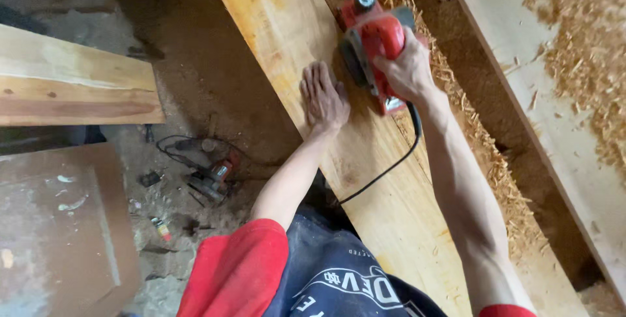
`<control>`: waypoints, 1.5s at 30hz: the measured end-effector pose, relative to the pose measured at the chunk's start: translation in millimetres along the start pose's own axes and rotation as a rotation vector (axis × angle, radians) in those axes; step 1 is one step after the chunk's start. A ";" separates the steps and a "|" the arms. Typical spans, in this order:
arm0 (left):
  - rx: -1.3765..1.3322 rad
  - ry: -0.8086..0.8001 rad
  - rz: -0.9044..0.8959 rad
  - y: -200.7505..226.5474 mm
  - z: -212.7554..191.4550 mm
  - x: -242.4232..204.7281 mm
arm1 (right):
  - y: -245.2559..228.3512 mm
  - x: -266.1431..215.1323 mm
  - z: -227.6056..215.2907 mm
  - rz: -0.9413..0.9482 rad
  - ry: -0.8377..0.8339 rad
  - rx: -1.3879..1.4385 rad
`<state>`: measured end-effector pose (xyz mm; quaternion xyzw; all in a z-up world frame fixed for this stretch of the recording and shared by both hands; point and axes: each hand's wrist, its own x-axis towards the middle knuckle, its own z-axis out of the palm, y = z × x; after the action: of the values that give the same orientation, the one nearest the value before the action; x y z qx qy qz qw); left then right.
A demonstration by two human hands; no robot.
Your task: The person uses a red electric sander to smooth the surface of a long wooden plank. They move the sander back and forth along the plank while guiding it with their left hand. Wood shavings accumulate on the plank as the sanding progresses.
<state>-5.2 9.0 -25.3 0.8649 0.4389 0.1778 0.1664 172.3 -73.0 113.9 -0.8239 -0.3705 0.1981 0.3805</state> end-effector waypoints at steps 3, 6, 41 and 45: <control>-0.268 0.172 -0.006 -9.7 7.7 -3.6 | 0.1 -63.9 -6.9 -0.035 0.008 -0.001; -0.541 0.268 -0.061 -18.0 17.2 -4.7 | -1.2 -149.4 -15.7 0.138 -0.060 -0.025; -0.376 0.167 0.080 -175.0 -12.9 219.9 | -175.8 390.4 208.0 0.048 -0.034 0.281; -0.453 0.220 0.106 -176.4 -14.7 212.8 | -162.3 340.8 194.1 -0.105 -0.022 0.233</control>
<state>-18.0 283.7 -56.3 0.8029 0.3575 0.3728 0.2976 200.1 350.4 101.6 -0.7514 -0.3918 0.2287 0.4792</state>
